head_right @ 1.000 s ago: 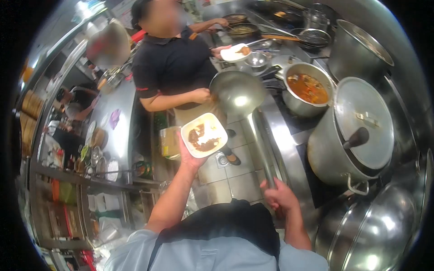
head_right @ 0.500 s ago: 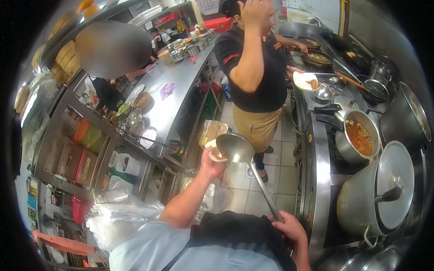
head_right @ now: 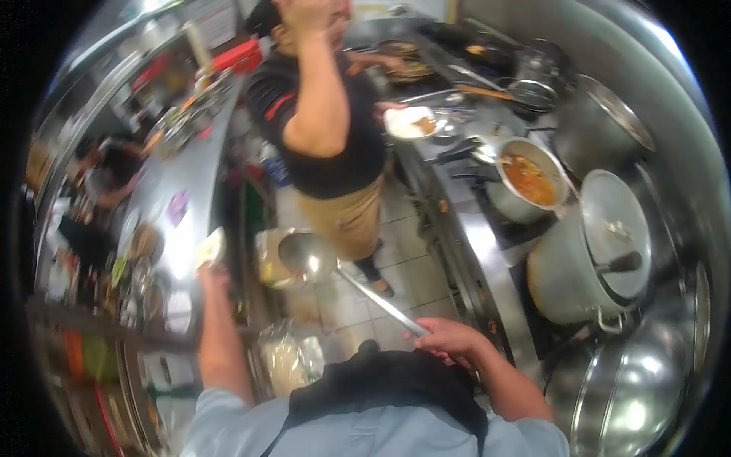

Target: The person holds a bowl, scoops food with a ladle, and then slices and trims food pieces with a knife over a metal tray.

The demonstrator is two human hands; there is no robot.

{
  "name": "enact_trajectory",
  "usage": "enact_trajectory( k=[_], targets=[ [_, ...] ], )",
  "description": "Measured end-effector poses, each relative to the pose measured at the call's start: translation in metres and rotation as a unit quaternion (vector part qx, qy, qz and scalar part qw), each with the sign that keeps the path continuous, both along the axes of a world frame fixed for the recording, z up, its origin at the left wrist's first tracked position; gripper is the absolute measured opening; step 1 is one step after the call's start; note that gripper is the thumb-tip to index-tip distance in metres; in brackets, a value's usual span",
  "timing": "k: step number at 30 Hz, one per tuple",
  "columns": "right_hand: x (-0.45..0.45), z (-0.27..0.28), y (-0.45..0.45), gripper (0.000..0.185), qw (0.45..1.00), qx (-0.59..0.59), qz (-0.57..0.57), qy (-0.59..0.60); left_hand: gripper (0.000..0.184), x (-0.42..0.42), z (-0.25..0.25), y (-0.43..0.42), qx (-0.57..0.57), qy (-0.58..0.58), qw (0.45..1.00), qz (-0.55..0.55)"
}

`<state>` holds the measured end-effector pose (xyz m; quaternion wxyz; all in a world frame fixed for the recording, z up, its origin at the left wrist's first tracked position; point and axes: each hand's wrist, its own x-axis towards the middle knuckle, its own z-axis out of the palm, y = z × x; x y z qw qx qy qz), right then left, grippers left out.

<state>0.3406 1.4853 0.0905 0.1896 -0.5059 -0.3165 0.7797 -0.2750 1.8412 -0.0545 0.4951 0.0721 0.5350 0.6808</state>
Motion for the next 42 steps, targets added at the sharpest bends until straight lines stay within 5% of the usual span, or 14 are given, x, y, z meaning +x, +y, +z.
enact_trajectory(
  k=[4,6,10,12,14,17,20,21,26,29,30,31,35,42],
  targets=[
    [0.001,0.000,-0.011,0.034,0.998,-0.025,-0.042,-0.043,0.037,-0.081,-0.007,0.071,-0.020,0.018,0.998,0.048],
    [0.000,0.003,-0.023,0.032,0.993,-0.060,-0.075,-0.064,0.038,-0.107,-0.006,0.089,-0.126,0.020,0.992,0.022],
    [0.001,-0.025,-0.064,0.034,0.986,-0.070,-0.131,-0.079,0.039,-0.143,-0.024,0.115,-0.108,0.082,0.991,-0.003],
    [-0.003,-0.031,-0.087,0.034,0.980,-0.080,-0.172,-0.063,0.046,-0.149,-0.024,0.134,-0.074,0.014,0.996,0.045],
    [-0.008,-0.030,-0.105,0.034,0.970,-0.092,-0.220,-0.053,0.055,-0.112,0.004,0.120,0.044,0.035,0.988,0.147],
    [-0.011,-0.034,-0.131,0.034,0.961,-0.089,-0.260,-0.041,0.064,-0.046,0.068,0.086,0.073,0.062,0.980,0.174],
    [-0.019,-0.016,-0.146,0.035,0.951,-0.092,-0.292,-0.031,0.073,-0.012,0.069,0.079,0.082,0.155,0.970,0.168],
    [-0.020,-0.014,-0.156,0.034,0.946,-0.095,-0.311,-0.017,0.083,-0.016,0.061,0.090,0.032,0.026,0.984,0.173],
    [-0.027,-0.020,-0.218,0.034,0.930,-0.086,-0.358,0.003,0.075,0.084,-0.005,0.027,0.066,-0.001,0.998,0.006],
    [-0.031,-0.019,-0.270,0.033,0.934,-0.057,-0.352,-0.027,0.066,0.117,-0.107,-0.025,-0.030,-0.099,0.982,-0.157],
    [-0.031,-0.019,-0.290,0.033,0.933,-0.046,-0.356,-0.035,0.068,0.157,-0.107,-0.066,-0.053,0.002,0.994,-0.097],
    [-0.033,-0.018,-0.312,0.033,0.932,-0.035,-0.359,-0.042,0.068,0.166,-0.119,-0.100,-0.118,-0.026,0.970,-0.209],
    [-0.045,-0.002,-0.393,0.037,0.916,-0.031,-0.392,-0.076,0.060,0.210,-0.183,-0.215,-0.211,-0.052,0.942,-0.254],
    [-0.070,0.010,-0.519,0.038,0.870,-0.014,-0.471,-0.146,0.045,0.244,-0.179,-0.368,-0.287,0.101,0.815,-0.493]
  ],
)
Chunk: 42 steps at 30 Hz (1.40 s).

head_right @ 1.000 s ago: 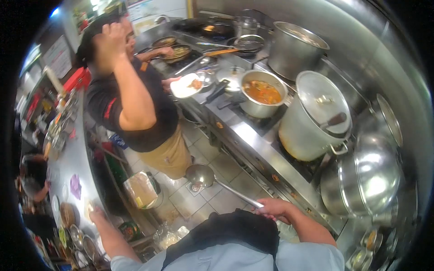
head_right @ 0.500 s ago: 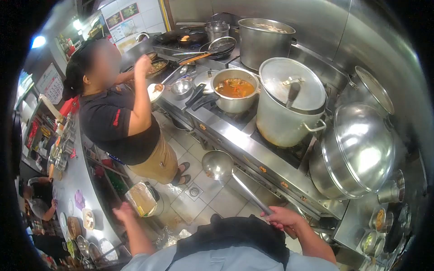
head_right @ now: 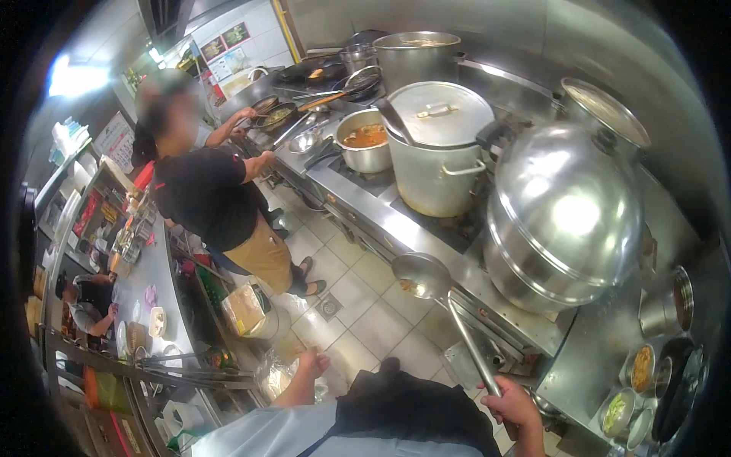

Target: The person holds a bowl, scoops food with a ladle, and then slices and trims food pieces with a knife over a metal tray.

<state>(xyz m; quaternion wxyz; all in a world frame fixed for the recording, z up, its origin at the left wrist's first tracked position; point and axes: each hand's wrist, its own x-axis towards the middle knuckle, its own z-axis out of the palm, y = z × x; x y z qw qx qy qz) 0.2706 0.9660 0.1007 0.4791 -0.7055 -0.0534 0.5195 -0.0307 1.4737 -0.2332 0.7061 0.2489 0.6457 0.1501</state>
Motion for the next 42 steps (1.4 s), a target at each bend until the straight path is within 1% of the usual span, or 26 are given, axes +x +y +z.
enact_trajectory(
  k=[2,3,4,6,7,8,10,12,14,16,17,19,20,21,22,25,28,29,31,33,36,37,38,40,41,42],
  targets=[
    [-0.017,0.001,-0.033,0.039,0.997,0.023,-0.072,0.028,0.040,0.009,0.004,-0.009,0.034,0.022,0.989,-0.140],
    [-0.025,0.010,-0.043,0.041,0.998,-0.009,-0.054,-0.006,0.038,0.013,0.000,-0.005,0.047,0.032,0.970,-0.236],
    [-0.038,0.009,-0.055,0.039,0.997,-0.006,-0.068,-0.022,0.035,0.017,-0.010,-0.008,0.053,0.040,0.938,-0.341],
    [-0.066,0.023,-0.071,0.037,0.994,0.027,-0.105,0.023,0.032,0.052,0.025,-0.026,0.041,0.075,0.913,-0.398],
    [-0.086,0.013,-0.084,0.034,0.987,0.063,-0.145,0.031,0.027,0.073,0.043,-0.042,0.067,0.116,0.902,-0.410],
    [-0.106,0.004,-0.094,0.034,0.980,0.082,-0.177,0.043,0.028,0.087,0.042,-0.046,0.072,0.120,0.872,-0.469],
    [-0.132,0.012,-0.103,0.033,0.965,0.074,-0.239,0.083,0.030,0.114,0.023,-0.052,0.114,0.101,0.821,-0.550],
    [-0.166,0.007,-0.117,0.033,0.956,0.087,-0.274,0.057,0.034,0.145,0.014,-0.060,0.073,0.057,0.765,-0.637],
    [-0.197,0.020,-0.128,0.033,0.942,0.064,-0.325,0.049,0.033,0.161,0.013,-0.085,0.085,0.022,0.749,-0.657],
    [-0.243,0.009,-0.148,0.034,0.909,0.128,-0.395,0.049,0.032,0.178,-0.004,-0.108,0.070,0.034,0.702,-0.708],
    [-0.254,0.004,-0.161,0.035,0.895,0.164,-0.412,0.048,0.031,0.183,-0.007,-0.122,0.123,-0.004,0.620,-0.775],
    [-0.287,0.006,-0.187,0.034,0.853,0.198,-0.483,0.026,0.029,0.191,-0.013,-0.148,0.253,-0.105,0.385,-0.882],
    [-0.302,0.004,-0.200,0.034,0.832,0.218,-0.509,0.019,0.028,0.205,-0.030,-0.160,0.313,-0.146,0.217,-0.913],
    [-0.318,-0.001,-0.217,0.035,0.819,0.220,-0.530,0.004,0.027,0.217,-0.045,-0.172,0.378,-0.202,0.062,-0.902],
    [-0.334,-0.004,-0.233,0.035,0.800,0.232,-0.554,-0.012,0.027,0.218,-0.042,-0.189,0.366,-0.176,0.041,-0.913],
    [-0.385,-0.005,-0.294,0.035,0.736,0.262,-0.621,-0.066,0.028,0.226,-0.033,-0.276,0.309,-0.084,0.059,-0.946],
    [-0.438,-0.002,-0.357,0.033,0.668,0.268,-0.689,-0.088,0.029,0.232,-0.028,-0.368,0.286,-0.061,0.053,-0.955],
    [-0.454,0.003,-0.378,0.033,0.660,0.237,-0.705,-0.104,0.029,0.233,-0.027,-0.400,0.278,-0.061,0.053,-0.957],
    [-0.476,0.017,-0.415,0.033,0.624,0.237,-0.736,-0.111,0.029,0.239,-0.026,-0.467,0.254,-0.064,0.064,-0.963],
    [-0.486,0.027,-0.451,0.034,0.594,0.231,-0.760,-0.129,0.030,0.242,-0.029,-0.537,0.214,-0.074,0.100,-0.969],
    [-0.473,0.045,-0.510,0.032,0.578,0.229,-0.768,-0.153,0.031,0.246,-0.049,-0.624,0.132,-0.103,0.164,-0.972],
    [-0.462,0.050,-0.531,0.032,0.584,0.223,-0.763,-0.167,0.032,0.245,-0.057,-0.645,0.102,-0.113,0.187,-0.970],
    [-0.447,0.056,-0.554,0.031,0.590,0.216,-0.757,-0.179,0.033,0.237,-0.051,-0.664,0.110,-0.088,0.224,-0.964],
    [-0.408,0.065,-0.606,0.029,0.608,0.205,-0.737,-0.212,0.035,0.220,-0.024,-0.711,0.124,-0.040,0.300,-0.945],
    [-0.384,0.068,-0.633,0.029,0.617,0.202,-0.725,-0.230,0.030,0.220,-0.046,-0.714,0.144,-0.095,0.221,-0.960],
    [-0.358,0.073,-0.664,0.023,0.625,0.204,-0.712,-0.246,0.025,0.222,-0.070,-0.716,0.166,-0.154,0.148,-0.963]
  ],
)
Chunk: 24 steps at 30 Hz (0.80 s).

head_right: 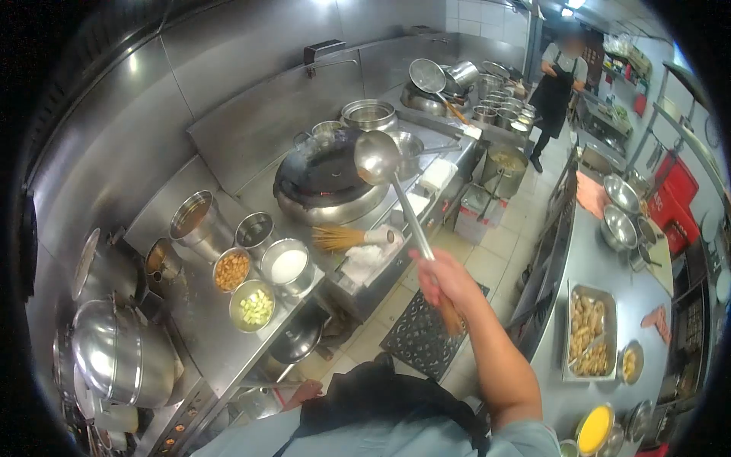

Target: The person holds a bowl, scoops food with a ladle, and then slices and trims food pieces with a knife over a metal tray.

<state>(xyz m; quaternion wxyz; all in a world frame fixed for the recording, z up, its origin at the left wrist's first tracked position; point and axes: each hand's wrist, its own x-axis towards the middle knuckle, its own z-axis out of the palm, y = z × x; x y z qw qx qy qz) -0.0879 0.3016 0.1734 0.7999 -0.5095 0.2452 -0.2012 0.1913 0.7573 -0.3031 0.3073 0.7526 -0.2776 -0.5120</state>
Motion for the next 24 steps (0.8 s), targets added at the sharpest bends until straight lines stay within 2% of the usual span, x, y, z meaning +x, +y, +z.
enact_trajectory(
  k=[3,6,8,9,12,13,14,15,16,18,19,20,21,22,23,24],
  targets=[
    [0.094,0.004,-0.085,0.018,0.999,0.002,0.000,0.035,0.018,-0.014,-0.018,-0.020,0.099,-0.069,0.991,-0.058],
    [0.190,-0.014,-0.182,0.005,0.994,0.037,0.005,0.101,0.017,-0.021,-0.015,-0.042,0.128,-0.103,0.984,-0.064],
    [0.250,-0.034,-0.240,0.021,0.990,0.080,0.008,0.114,0.016,-0.023,-0.010,-0.064,0.134,-0.109,0.984,-0.049],
    [0.272,-0.052,-0.263,0.024,0.990,-0.025,0.025,0.140,0.015,-0.024,-0.010,-0.075,0.135,-0.108,0.984,-0.037],
    [0.318,-0.071,-0.279,0.027,0.949,-0.169,0.073,0.256,0.014,-0.033,-0.013,-0.111,0.118,-0.082,0.989,0.029],
    [0.324,-0.074,-0.276,0.020,0.955,-0.117,0.092,0.258,0.014,-0.035,-0.009,-0.124,0.108,-0.069,0.990,0.054],
    [0.324,-0.076,-0.288,0.018,0.967,0.060,0.130,0.210,0.013,-0.039,-0.007,-0.137,0.095,-0.040,0.990,0.100],
    [0.316,-0.074,-0.312,0.016,0.946,0.235,0.163,0.155,0.013,-0.041,-0.003,-0.149,0.079,-0.013,0.986,0.146],
    [0.312,-0.071,-0.337,0.015,0.892,0.398,0.191,0.099,0.012,-0.043,0.002,-0.162,0.059,0.019,0.978,0.197],
    [0.310,-0.067,-0.372,0.014,0.917,0.322,0.199,0.123,0.012,-0.050,0.010,-0.184,0.010,0.074,0.952,0.298],
    [0.311,-0.065,-0.376,0.015,0.956,0.159,0.176,0.175,0.011,-0.055,0.014,-0.195,-0.013,0.086,0.936,0.342],
    [0.314,-0.062,-0.368,0.014,0.957,-0.005,0.178,0.228,0.011,-0.063,0.020,-0.205,-0.030,0.084,0.922,0.376],
    [0.318,-0.063,-0.358,0.013,0.932,-0.167,0.176,0.269,0.012,-0.071,0.024,-0.209,-0.038,0.070,0.913,0.401],
    [0.318,-0.068,-0.354,0.013,0.881,-0.326,0.166,0.299,0.014,-0.078,0.027,-0.213,-0.046,0.056,0.902,0.425],
    [0.319,-0.103,-0.363,0.014,0.878,-0.356,0.130,0.292,0.019,-0.085,0.031,-0.220,-0.035,0.060,0.889,0.453],
    [0.318,-0.108,-0.382,0.015,0.925,-0.224,0.177,0.251,0.021,-0.095,0.039,-0.221,-0.011,-0.011,0.923,0.385]
  ],
)
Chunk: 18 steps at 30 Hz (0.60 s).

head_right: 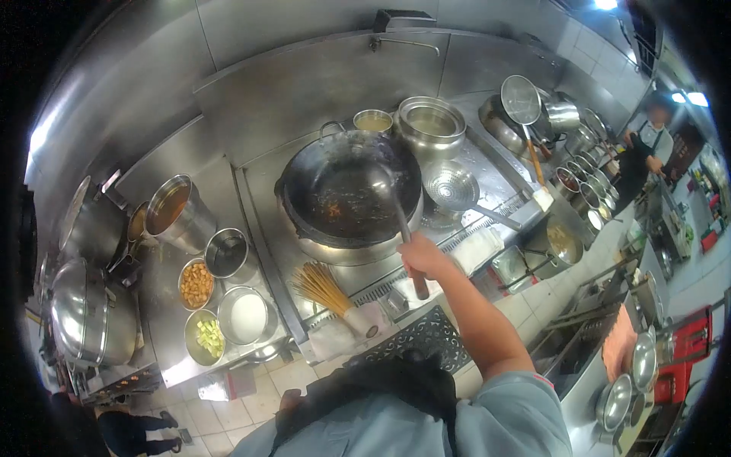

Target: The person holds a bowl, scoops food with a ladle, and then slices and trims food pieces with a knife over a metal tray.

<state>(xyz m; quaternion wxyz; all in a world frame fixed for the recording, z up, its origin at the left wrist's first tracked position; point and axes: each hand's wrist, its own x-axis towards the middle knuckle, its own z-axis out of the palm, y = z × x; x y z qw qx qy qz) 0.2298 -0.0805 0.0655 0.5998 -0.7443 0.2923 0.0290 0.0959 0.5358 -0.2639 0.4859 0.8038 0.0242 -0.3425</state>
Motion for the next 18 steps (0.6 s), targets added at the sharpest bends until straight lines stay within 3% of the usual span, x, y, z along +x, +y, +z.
enact_trajectory(
  k=[2,4,6,7,10,11,15,18],
  targets=[
    [-0.008,-0.007,-0.045,0.019,0.954,0.299,0.025,-0.019,0.025,-0.021,0.025,-0.005,0.113,-0.131,0.976,-0.134],
    [-0.017,-0.021,-0.057,0.031,0.993,-0.014,0.081,-0.082,0.024,-0.065,0.016,0.000,0.246,-0.258,0.916,-0.181],
    [-0.026,-0.025,-0.071,0.048,0.924,-0.332,0.118,-0.151,0.022,-0.092,-0.007,-0.010,0.313,-0.243,0.882,-0.255],
    [-0.034,-0.019,-0.083,0.056,0.954,-0.248,0.110,-0.127,0.022,-0.111,0.002,-0.021,0.302,-0.194,0.909,-0.211],
    [-0.067,0.002,-0.105,0.060,0.971,-0.220,0.080,-0.056,0.023,-0.134,0.019,-0.057,0.300,-0.124,0.932,-0.160],
    [-0.078,-0.012,-0.125,0.059,0.967,-0.216,0.077,-0.107,0.023,-0.137,0.022,-0.071,0.298,-0.114,0.936,-0.152],
    [-0.093,0.020,-0.165,0.049,0.940,-0.299,0.147,-0.075,0.025,-0.144,0.034,-0.115,0.274,-0.107,0.949,-0.110],
    [-0.065,0.009,-0.176,0.046,0.909,-0.342,0.215,-0.100,0.026,-0.142,0.039,-0.133,0.243,-0.129,0.958,-0.076]
  ],
)
